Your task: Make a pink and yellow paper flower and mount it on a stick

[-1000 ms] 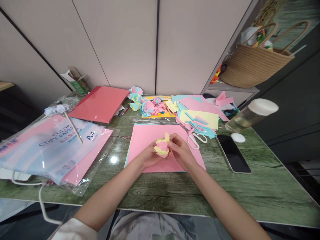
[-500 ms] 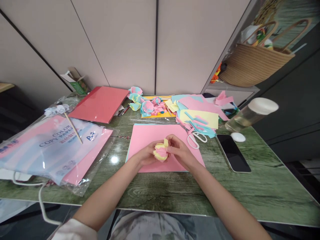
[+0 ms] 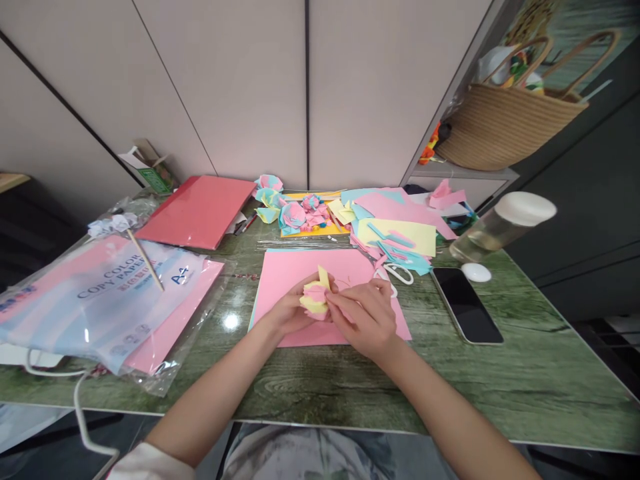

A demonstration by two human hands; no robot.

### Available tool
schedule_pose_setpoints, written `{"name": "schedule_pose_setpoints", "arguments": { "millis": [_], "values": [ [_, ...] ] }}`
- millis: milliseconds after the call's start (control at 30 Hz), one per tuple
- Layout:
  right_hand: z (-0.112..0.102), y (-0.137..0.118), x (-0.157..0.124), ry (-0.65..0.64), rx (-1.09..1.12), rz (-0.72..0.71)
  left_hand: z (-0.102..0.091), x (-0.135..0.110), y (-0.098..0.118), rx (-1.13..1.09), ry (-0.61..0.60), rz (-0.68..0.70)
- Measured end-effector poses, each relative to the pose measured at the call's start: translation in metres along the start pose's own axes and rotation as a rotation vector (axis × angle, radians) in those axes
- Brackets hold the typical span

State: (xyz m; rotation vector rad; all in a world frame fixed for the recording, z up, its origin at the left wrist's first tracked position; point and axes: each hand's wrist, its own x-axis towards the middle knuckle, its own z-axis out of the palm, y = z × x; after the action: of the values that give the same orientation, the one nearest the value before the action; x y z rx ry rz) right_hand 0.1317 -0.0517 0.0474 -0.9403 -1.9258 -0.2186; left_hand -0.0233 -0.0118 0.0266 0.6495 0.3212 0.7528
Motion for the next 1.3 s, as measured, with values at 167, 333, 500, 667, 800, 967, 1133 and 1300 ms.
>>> {"name": "schedule_pose_setpoints", "arguments": {
  "millis": [167, 333, 500, 667, 800, 967, 1133, 1300],
  "values": [
    [0.004, 0.003, 0.000, -0.003, -0.065, 0.076, -0.001, 0.000, 0.000, 0.040, 0.046, 0.017],
    [0.006, 0.004, 0.002, 0.044, -0.055, 0.080, 0.002, 0.002, -0.004, 0.083, 0.109, 0.105],
    [0.006, 0.005, 0.001, 0.031, -0.005, 0.063, 0.009, 0.002, -0.005, 0.100, 0.133, 0.136],
    [0.006, 0.007, -0.001, 0.032, 0.026, 0.034, 0.010, 0.002, -0.005, 0.105, 0.131, 0.141],
    [0.006, 0.008, 0.000, -0.025, 0.028, -0.005, 0.008, 0.002, -0.005, 0.119, 0.119, 0.134],
    [0.006, 0.011, -0.001, -0.014, 0.060, -0.045, 0.006, 0.002, -0.004, 0.128, 0.108, 0.134],
    [0.006, 0.010, -0.002, -0.102, 0.239, -0.005, 0.005, 0.003, 0.002, 0.123, 0.124, 0.196],
    [0.004, 0.000, 0.003, -0.030, 0.461, 0.382, 0.006, 0.005, 0.007, 0.466, 0.162, 0.332]
  ]
}}
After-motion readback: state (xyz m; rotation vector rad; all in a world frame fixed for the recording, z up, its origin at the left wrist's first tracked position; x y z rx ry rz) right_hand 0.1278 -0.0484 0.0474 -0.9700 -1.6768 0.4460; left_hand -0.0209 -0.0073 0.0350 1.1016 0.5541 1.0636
